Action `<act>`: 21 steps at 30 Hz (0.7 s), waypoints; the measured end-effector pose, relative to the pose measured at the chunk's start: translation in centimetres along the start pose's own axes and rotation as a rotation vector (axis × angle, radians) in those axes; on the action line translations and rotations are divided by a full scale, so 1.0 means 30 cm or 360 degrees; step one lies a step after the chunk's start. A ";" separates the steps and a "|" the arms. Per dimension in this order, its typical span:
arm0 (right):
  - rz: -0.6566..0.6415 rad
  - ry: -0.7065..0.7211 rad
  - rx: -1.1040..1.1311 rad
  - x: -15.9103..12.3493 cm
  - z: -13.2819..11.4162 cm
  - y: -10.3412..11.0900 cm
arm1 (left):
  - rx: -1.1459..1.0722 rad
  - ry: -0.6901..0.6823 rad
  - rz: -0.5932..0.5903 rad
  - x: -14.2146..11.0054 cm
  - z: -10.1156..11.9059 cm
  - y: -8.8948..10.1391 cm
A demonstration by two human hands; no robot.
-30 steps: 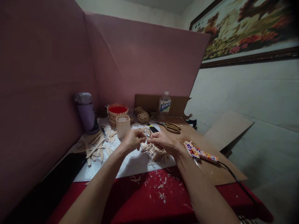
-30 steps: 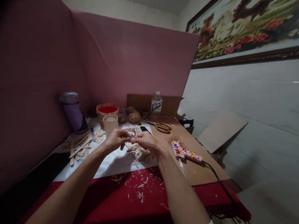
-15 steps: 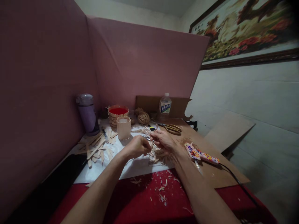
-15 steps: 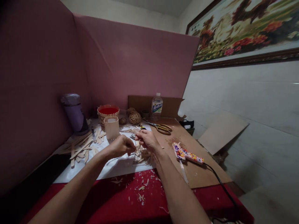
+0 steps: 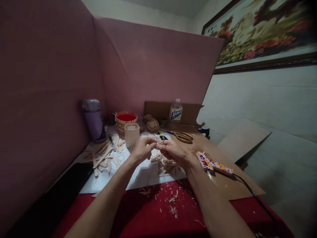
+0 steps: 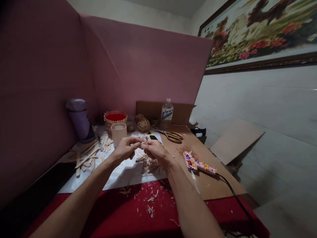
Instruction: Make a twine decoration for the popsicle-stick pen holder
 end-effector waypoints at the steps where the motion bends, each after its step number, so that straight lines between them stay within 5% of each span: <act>1: -0.0050 0.0003 -0.0036 -0.003 -0.001 -0.014 | -0.0033 0.0021 -0.0080 0.000 -0.006 -0.021; 3: -0.0120 -0.0007 -0.0122 -0.009 0.001 -0.035 | -0.0049 -0.0024 -0.0152 0.001 -0.002 -0.039; 7: -0.0223 -0.0027 -0.0223 -0.016 0.004 -0.055 | -0.0025 -0.0102 -0.0009 0.005 0.014 0.001; 15: -0.0375 0.0027 -0.0164 -0.021 -0.006 -0.067 | -0.0419 0.0236 -0.0045 -0.011 -0.033 0.003; 21: -0.0398 0.0061 -0.0148 -0.034 -0.033 -0.087 | -0.0408 0.0276 0.0162 -0.019 -0.039 0.047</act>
Point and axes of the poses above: each hand's wrist, its own x-axis towards the middle knuckle, its own y-axis out of the back of the hand, z = x × y, the point moved 10 cm from there along x, towards the middle knuckle, and after that the axes turned 5 degrees about -z, right-handed, at the moved point
